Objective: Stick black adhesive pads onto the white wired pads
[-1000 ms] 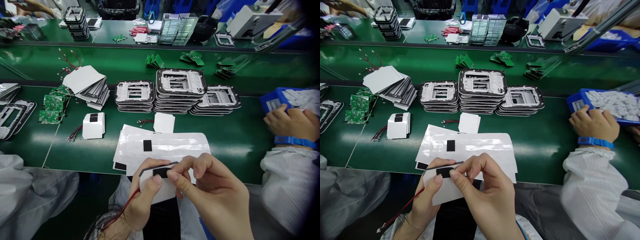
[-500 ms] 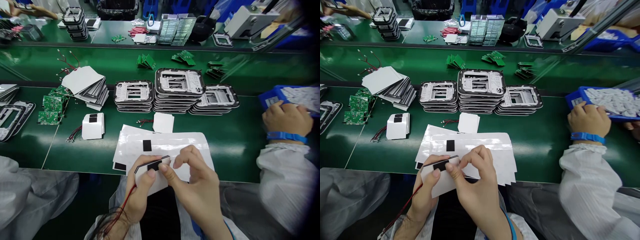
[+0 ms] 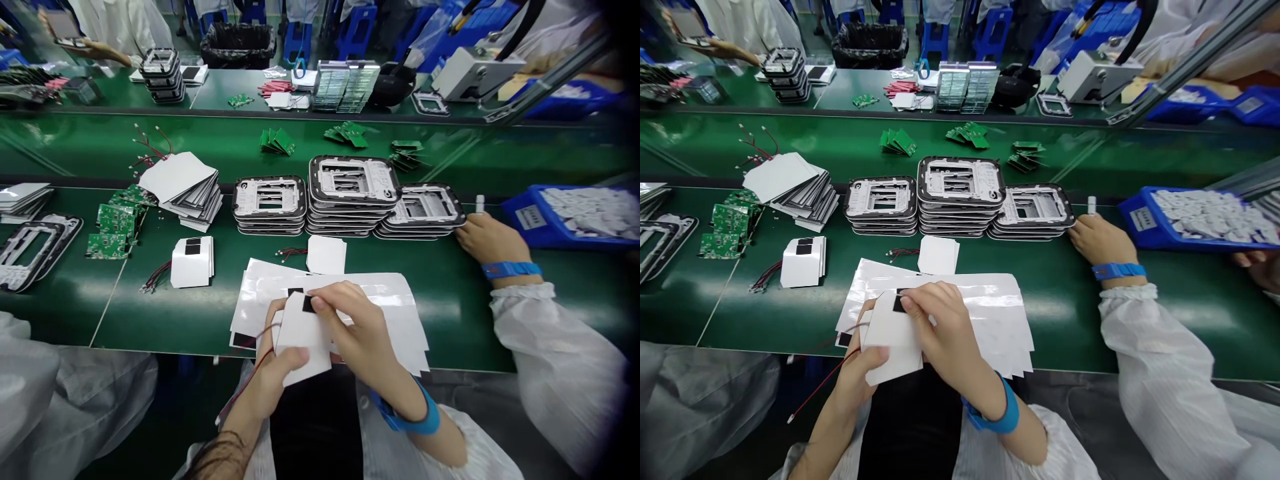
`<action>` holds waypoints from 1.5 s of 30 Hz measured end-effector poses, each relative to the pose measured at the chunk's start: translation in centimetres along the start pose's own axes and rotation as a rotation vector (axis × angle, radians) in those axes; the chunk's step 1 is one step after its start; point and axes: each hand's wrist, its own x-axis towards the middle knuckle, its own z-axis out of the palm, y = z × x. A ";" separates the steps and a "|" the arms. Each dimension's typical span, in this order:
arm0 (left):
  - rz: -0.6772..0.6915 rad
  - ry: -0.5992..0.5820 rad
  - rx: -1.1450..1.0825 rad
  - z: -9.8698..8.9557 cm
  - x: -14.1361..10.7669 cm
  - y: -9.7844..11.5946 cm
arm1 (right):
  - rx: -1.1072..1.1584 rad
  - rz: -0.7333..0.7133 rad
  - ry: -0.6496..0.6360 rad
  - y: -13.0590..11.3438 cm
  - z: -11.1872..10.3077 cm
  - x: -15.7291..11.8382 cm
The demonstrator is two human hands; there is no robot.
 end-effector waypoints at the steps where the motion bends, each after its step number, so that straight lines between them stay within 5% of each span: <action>1: -0.017 0.046 -0.013 -0.2 0.2 -0.1 | -0.018 0.033 0.017 0.4 0.1 0.2; 6: -0.136 0.096 -0.025 -1.8 1.4 -0.3 | 0.264 0.378 0.030 2.3 0.2 1.6; 11: -0.189 -0.034 -0.137 -3.8 1.7 -0.1 | 0.424 0.456 -0.010 3.4 0.0 4.9; 19: -0.154 -0.115 -0.268 -4.8 -0.1 1.0 | 0.565 0.571 -0.463 0.8 2.7 6.1; 23: -0.144 -0.137 -0.260 -4.7 -0.9 1.7 | 0.578 0.595 -0.566 -0.2 3.1 5.3; 29: -0.174 -0.047 -0.377 -5.6 0.6 0.9 | 0.330 0.467 -0.515 -1.2 4.7 8.5; 36: -0.172 -0.086 -0.428 -7.5 2.7 -0.5 | -0.105 0.140 -0.412 -3.0 15.3 16.0; 40: -0.173 -0.083 -0.433 -7.7 2.7 -0.6 | -0.344 -0.021 -0.405 -2.9 19.7 16.0; 45: -0.196 -0.055 -0.413 -7.6 2.9 -0.7 | -0.564 -0.166 -0.316 -2.0 21.1 14.4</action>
